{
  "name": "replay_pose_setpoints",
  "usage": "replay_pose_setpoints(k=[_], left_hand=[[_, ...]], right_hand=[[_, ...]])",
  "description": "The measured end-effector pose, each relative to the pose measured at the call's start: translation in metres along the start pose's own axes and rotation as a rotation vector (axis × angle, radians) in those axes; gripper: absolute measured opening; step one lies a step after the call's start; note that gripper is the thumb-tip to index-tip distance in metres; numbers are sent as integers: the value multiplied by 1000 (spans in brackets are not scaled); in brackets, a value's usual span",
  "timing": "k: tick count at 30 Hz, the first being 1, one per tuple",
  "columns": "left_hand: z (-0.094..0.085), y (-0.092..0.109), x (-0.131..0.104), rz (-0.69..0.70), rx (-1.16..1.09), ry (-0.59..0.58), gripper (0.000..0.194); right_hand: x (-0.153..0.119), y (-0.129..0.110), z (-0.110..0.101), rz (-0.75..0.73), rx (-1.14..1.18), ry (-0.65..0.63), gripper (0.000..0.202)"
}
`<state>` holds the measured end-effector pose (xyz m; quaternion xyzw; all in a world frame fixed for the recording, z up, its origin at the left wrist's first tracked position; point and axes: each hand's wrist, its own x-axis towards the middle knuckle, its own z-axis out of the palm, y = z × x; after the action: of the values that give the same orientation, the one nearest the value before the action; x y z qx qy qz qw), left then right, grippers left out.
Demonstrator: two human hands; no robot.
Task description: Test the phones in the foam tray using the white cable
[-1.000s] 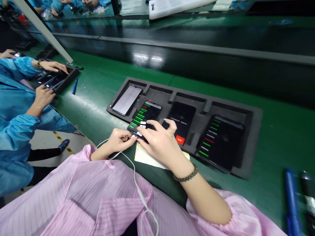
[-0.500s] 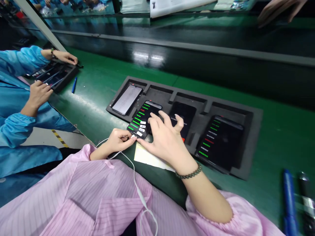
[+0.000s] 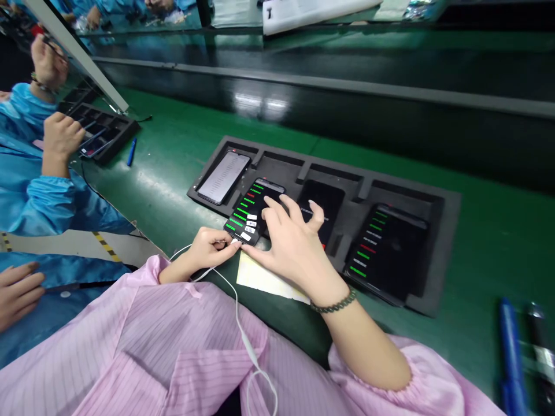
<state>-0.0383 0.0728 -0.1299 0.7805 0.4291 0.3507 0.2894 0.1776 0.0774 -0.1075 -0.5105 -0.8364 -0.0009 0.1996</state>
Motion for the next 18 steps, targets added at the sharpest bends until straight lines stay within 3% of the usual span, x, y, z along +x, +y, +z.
replay_pose_setpoints(k=[7, 18], left_hand=[[0, 1, -1, -27, 5, -14, 39], [0, 1, -1, -19, 0, 2, 38]], right_hand=[[-18, -16, -1, 6, -180, 147, 43], [-17, -16, -1, -106, -182, 247, 43]])
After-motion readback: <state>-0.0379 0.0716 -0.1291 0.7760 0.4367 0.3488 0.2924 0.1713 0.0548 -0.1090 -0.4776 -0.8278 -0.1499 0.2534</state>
